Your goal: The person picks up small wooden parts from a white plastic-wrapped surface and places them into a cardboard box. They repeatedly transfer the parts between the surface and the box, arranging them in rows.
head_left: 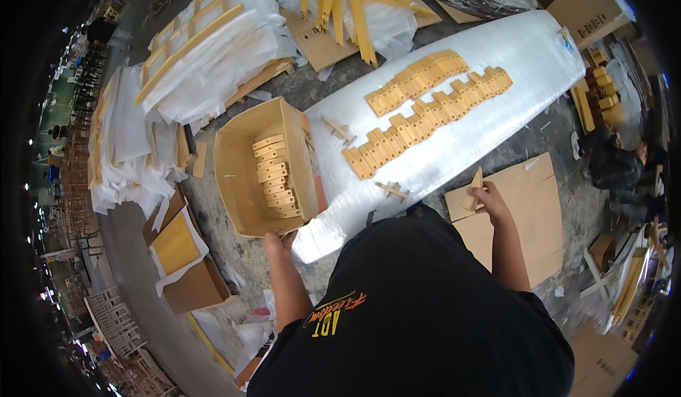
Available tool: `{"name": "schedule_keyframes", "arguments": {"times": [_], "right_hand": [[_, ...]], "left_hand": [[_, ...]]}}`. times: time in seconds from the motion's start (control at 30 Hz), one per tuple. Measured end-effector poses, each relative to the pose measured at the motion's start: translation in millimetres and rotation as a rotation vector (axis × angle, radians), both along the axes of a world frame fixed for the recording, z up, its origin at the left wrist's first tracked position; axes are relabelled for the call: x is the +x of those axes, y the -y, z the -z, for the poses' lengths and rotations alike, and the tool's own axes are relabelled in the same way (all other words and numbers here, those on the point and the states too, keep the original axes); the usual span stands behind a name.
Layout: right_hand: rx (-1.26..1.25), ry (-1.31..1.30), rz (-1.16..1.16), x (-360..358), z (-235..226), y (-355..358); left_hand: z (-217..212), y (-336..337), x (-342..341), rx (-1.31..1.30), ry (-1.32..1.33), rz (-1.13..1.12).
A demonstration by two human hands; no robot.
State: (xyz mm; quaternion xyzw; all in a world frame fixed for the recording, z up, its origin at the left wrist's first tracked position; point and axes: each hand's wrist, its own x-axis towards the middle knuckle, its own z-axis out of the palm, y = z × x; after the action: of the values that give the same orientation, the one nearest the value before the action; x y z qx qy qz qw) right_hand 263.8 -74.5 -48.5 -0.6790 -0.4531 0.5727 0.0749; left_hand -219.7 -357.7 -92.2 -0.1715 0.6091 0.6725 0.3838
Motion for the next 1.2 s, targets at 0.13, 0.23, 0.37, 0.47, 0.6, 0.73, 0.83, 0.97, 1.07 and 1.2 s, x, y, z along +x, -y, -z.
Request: {"name": "schedule_keyframes", "arguments": {"times": [0.13,0.23,0.37,0.47,0.6,0.73,0.83,0.97,1.07,1.2], "right_hand": [[-0.023,0.007,-0.101,-7.9,1.0,-19.1],[0.005,0.012,-0.149,-14.6,1.8,-45.1],[-0.001,-0.008,-0.216,-19.8,2.2,-86.2],[-0.03,-0.061,-0.243,-21.2,3.1,-105.8],[-0.082,-0.015,-0.297,-1.1,19.3,-132.2],[-0.073,0.037,-0.339,23.5,37.9,-155.1],[-0.034,0.069,-0.349,29.3,51.2,-165.3],[0.116,0.191,-0.478,15.5,82.6,-169.5],[0.139,0.237,-0.586,-9.4,93.2,-159.6],[0.074,0.182,-0.593,-34.6,105.1,-136.0]], "left_hand": [[7.0,8.7,48.5,0.001,0.071,-0.187],[1.7,14.3,71.8,-0.08,0.129,-0.17],[-4.2,15.9,81.3,-0.164,0.146,-0.231],[-11.7,19.0,78.4,-0.151,0.146,-0.329],[-26.2,9.9,86.9,-0.176,0.083,-0.418],[-38.2,15.5,114.1,-0.267,0.0,-0.462],[-35.2,20.4,148.8,-0.3,0.014,-0.449],[-22.0,10.5,184.9,-0.299,0.079,-0.222],[-16.4,5.4,193.9,-0.256,0.05,-0.146],[-21.2,-7.9,160.2,-0.239,-0.085,-0.282]]}}
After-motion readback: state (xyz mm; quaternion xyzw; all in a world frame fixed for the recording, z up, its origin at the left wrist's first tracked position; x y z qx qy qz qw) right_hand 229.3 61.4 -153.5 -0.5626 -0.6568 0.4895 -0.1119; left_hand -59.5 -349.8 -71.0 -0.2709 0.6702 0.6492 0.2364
